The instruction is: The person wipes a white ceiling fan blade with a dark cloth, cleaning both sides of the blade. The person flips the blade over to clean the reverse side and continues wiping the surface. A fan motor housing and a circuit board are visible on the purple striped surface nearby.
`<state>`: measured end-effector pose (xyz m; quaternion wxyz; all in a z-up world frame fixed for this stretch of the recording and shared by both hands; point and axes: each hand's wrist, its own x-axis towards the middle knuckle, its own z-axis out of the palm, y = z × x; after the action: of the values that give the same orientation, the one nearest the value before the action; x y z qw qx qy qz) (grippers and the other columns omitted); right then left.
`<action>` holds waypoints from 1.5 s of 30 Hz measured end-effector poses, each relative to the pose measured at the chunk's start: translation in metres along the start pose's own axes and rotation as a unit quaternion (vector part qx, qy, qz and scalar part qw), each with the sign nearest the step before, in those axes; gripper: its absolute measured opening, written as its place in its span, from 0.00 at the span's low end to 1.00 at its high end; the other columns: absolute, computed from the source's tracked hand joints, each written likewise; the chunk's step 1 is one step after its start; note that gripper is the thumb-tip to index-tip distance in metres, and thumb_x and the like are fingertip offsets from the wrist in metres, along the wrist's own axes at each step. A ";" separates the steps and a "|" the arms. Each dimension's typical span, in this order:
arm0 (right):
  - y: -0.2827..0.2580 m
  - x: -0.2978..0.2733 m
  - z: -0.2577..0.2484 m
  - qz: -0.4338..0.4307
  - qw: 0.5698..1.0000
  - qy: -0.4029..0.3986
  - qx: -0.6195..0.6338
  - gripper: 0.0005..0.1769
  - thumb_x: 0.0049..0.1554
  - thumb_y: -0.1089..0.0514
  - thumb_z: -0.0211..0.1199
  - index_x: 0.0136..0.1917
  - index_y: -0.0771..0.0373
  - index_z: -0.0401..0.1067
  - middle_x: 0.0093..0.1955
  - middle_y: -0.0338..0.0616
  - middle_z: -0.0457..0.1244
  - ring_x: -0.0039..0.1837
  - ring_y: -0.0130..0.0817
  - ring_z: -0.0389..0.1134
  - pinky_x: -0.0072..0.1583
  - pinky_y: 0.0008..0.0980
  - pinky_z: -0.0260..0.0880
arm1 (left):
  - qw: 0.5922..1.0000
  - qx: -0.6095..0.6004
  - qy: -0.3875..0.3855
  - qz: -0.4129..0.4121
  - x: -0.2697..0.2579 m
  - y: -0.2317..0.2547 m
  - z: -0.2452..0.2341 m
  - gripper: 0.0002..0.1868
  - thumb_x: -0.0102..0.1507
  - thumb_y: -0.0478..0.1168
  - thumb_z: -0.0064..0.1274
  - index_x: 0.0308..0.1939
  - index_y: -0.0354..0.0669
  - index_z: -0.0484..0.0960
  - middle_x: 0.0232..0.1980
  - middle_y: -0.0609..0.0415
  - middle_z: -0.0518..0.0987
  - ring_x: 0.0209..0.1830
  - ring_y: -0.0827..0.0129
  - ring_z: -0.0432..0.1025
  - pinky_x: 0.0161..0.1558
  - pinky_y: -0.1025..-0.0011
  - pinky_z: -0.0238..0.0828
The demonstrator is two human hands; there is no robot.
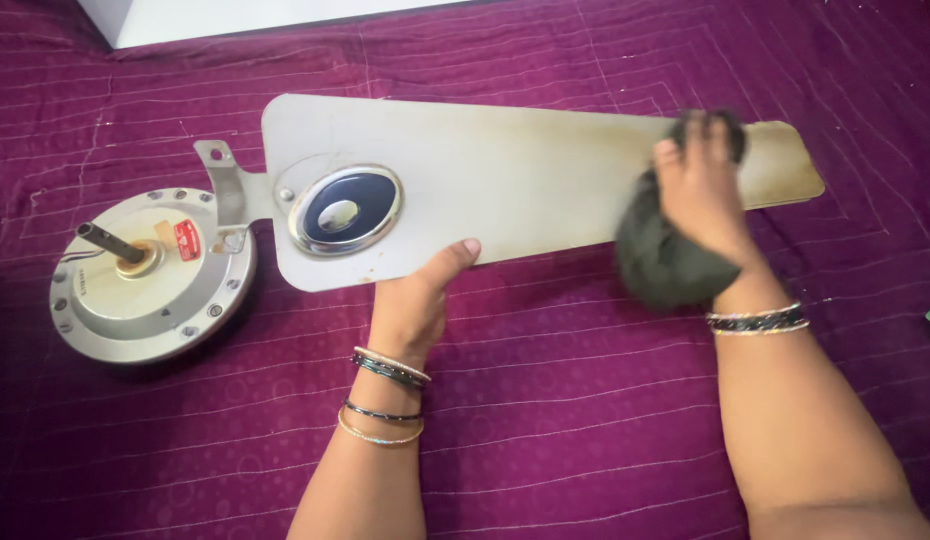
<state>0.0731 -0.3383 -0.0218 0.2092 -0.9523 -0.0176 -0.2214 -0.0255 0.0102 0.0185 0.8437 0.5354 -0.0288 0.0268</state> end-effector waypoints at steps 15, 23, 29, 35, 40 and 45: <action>-0.114 -0.034 -0.033 -0.256 0.958 -0.127 0.030 0.51 0.51 0.34 0.67 0.75 0.69 0.59 0.76 0.67 0.52 0.75 0.67 0.53 0.72 0.58 0.51 | 0.986 -0.155 0.056 0.021 0.009 -0.005 0.001 0.23 0.63 0.41 0.54 0.61 0.37 0.73 0.58 0.48 0.77 0.57 0.63 0.74 0.57 0.64 0.76; -0.121 -0.038 -0.025 -0.238 0.965 -0.105 -0.018 0.47 0.48 0.51 0.74 0.76 0.67 0.61 0.74 0.60 0.55 0.73 0.62 0.57 0.71 0.57 0.56 | 0.973 -0.135 0.182 0.030 0.019 0.002 -0.017 0.22 0.61 0.37 0.50 0.59 0.34 0.74 0.56 0.47 0.76 0.53 0.62 0.75 0.50 0.58 0.78; -0.125 -0.039 -0.026 -0.242 0.965 -0.098 -0.016 0.45 0.51 0.48 0.72 0.76 0.67 0.61 0.75 0.62 0.55 0.72 0.62 0.58 0.70 0.58 0.56 | 0.970 -0.104 0.198 0.095 0.021 -0.001 -0.017 0.23 0.64 0.36 0.51 0.63 0.32 0.72 0.62 0.46 0.75 0.61 0.62 0.72 0.60 0.65 0.72; -0.127 -0.038 -0.025 -0.240 0.965 -0.104 -0.028 0.45 0.52 0.47 0.71 0.75 0.68 0.61 0.74 0.62 0.55 0.71 0.61 0.58 0.70 0.57 0.56 | 0.960 -0.169 0.215 0.056 0.018 0.017 -0.009 0.25 0.68 0.46 0.46 0.66 0.36 0.69 0.63 0.48 0.75 0.62 0.63 0.72 0.60 0.63 0.74; -0.124 -0.039 -0.024 -0.235 0.965 -0.111 -0.028 0.45 0.51 0.46 0.71 0.75 0.68 0.62 0.74 0.61 0.56 0.71 0.61 0.58 0.70 0.54 0.57 | 0.962 -0.151 0.220 0.050 0.021 0.009 -0.014 0.24 0.68 0.43 0.48 0.66 0.34 0.69 0.62 0.46 0.76 0.61 0.60 0.73 0.58 0.61 0.74; -0.117 -0.037 -0.022 -0.236 0.961 -0.141 -0.030 0.49 0.52 0.37 0.68 0.74 0.71 0.60 0.76 0.65 0.53 0.74 0.64 0.54 0.70 0.55 0.55 | 0.967 -0.132 0.207 0.064 0.025 -0.005 -0.022 0.25 0.64 0.37 0.51 0.64 0.36 0.69 0.62 0.48 0.74 0.60 0.61 0.72 0.58 0.60 0.75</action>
<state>0.0161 -0.2387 0.0265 0.1173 -0.9485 -0.2647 -0.1283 0.0005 0.0282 0.0062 0.8910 0.3993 0.1086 0.1867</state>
